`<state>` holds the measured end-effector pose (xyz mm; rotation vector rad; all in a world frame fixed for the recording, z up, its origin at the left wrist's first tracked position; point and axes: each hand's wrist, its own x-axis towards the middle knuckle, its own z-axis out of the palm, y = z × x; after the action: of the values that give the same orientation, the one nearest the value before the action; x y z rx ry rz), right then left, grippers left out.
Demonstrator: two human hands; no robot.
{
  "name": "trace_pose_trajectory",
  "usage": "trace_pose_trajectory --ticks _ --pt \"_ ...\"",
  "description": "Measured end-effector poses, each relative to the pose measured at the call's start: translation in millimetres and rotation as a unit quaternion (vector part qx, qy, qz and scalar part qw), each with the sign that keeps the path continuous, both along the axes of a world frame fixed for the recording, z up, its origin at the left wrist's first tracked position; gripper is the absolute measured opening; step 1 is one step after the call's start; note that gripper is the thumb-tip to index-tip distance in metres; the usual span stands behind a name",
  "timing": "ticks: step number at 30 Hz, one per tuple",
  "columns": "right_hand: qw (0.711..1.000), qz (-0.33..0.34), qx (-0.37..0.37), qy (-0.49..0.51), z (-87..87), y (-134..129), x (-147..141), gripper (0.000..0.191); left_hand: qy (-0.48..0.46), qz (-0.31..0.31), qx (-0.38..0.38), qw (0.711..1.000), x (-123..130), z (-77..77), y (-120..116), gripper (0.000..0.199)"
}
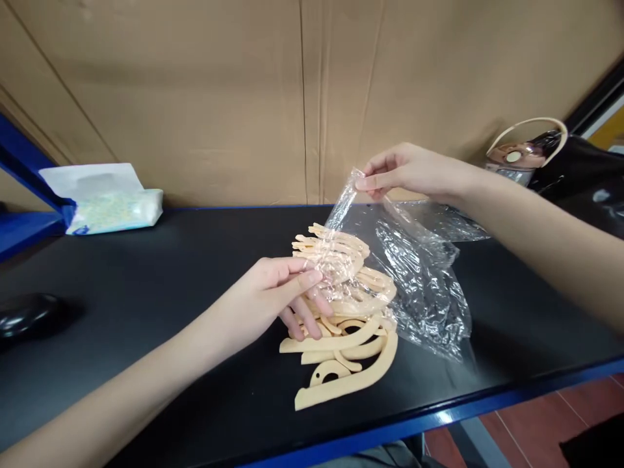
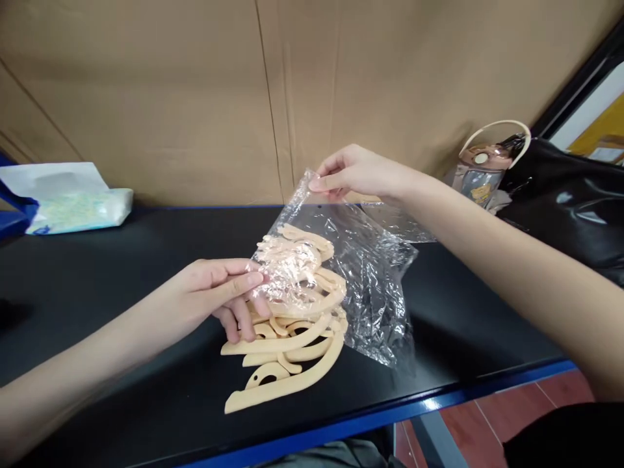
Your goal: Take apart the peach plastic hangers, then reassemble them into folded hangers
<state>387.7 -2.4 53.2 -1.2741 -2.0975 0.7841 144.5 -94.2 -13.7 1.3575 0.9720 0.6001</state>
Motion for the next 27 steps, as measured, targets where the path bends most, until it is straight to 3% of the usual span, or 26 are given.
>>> trace_pose_trajectory --ticks 3,6,7,9,11,12,14,16,21,27 --pt "0.999 -0.006 0.01 -0.033 6.1 6.7 21.7 0.02 0.008 0.002 -0.011 1.0 3.5 -0.8 -4.2 0.029" --pt "0.984 -0.021 0.084 -0.153 17.5 17.6 40.2 0.047 0.039 -0.015 -0.011 0.999 5.7 -3.8 -10.6 0.033" --pt "0.967 -0.033 0.115 -0.226 21.4 23.9 47.1 0.055 0.047 -0.024 -0.003 0.999 5.8 -5.2 -12.6 0.034" --pt "0.893 -0.101 0.175 -0.402 25.6 40.8 61.6 0.066 0.05 -0.035 0.025 0.998 4.7 -8.1 -15.3 0.035" --pt "0.856 -0.138 0.186 -0.462 21.7 60.9 74.7 0.069 0.038 -0.038 0.067 0.996 2.1 -11.4 -15.7 0.032" --pt "0.842 -0.154 0.194 -0.479 16.2 70.9 80.0 0.066 0.03 -0.037 0.089 0.995 0.5 -13.0 -15.2 0.031" --pt "0.822 -0.161 0.198 -0.509 0.0 88.6 88.0 0.034 0.013 -0.022 0.133 0.991 -2.6 -15.6 -12.9 0.03" --pt "0.808 -0.15 0.211 -0.529 -19.8 101.4 93.7 0.023 0.002 0.005 0.169 0.986 -4.8 -16.8 -9.9 0.029" --pt "0.79 -0.159 0.252 -0.536 -60.8 112.9 106.4 0.027 0.009 0.078 0.208 0.975 -6.6 -12.7 -2.4 0.026" --pt "0.792 -0.167 0.299 -0.505 -88.2 105.3 116.5 0.028 -0.006 0.104 0.165 0.981 -10.6 -11.1 4.7 0.033"
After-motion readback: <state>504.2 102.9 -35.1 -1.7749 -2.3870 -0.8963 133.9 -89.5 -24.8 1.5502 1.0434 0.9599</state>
